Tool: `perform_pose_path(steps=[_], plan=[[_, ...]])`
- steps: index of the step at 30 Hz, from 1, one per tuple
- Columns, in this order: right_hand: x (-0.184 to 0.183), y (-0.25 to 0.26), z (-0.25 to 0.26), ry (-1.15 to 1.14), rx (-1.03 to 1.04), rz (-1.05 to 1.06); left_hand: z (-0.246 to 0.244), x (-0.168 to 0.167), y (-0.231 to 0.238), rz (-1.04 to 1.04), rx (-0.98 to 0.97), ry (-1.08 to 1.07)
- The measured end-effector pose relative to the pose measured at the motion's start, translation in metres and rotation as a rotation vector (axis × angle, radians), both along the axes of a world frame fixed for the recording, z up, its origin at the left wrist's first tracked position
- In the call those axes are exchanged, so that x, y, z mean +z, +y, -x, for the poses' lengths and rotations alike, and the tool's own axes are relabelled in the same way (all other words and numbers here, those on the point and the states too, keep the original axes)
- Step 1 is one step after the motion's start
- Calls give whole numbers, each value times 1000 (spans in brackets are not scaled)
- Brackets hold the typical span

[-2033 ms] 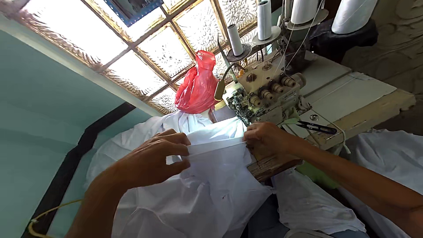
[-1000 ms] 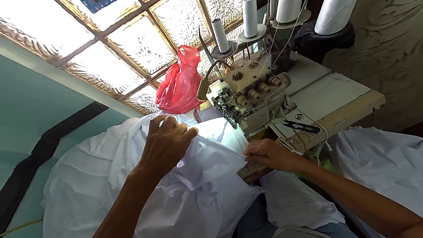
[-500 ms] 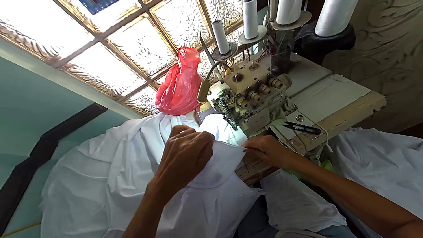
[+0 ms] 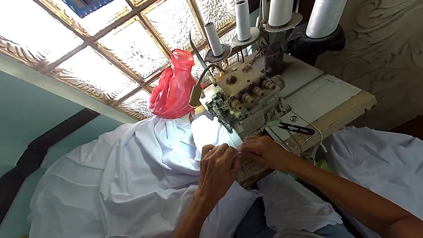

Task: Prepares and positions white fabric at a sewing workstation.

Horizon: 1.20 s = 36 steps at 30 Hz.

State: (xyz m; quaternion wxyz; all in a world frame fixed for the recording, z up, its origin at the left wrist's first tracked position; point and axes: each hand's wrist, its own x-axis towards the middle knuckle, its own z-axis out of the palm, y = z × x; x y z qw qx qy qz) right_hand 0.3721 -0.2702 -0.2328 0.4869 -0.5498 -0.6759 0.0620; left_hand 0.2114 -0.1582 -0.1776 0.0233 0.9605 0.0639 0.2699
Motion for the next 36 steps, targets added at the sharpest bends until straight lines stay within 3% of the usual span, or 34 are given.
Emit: perform_pose_path(steps=[9, 17, 22, 26, 30, 31, 36], plan=[[-14, 18, 6, -61, -157, -159, -3, -15, 1, 11, 139, 7], [-21, 37, 14, -510, -574, -294, -26, -26, 14, 35, 269, 52], [-17, 27, 22, -549, -624, -240, -40, -25, 29, 53, 385, 99], [-19, -15, 8, -482, -706, -88, -42, -21, 38, 84, 469, 171], [-28, -57, -32, -272, -819, 592, -18, -27, 24, 61, 511, 125], [-34, -61, -38, -283, -846, 677, -10, -28, 17, 37, 512, 100], [-34, -56, -46, -381, -860, 691, 6, -34, -7, -46, 522, 29]])
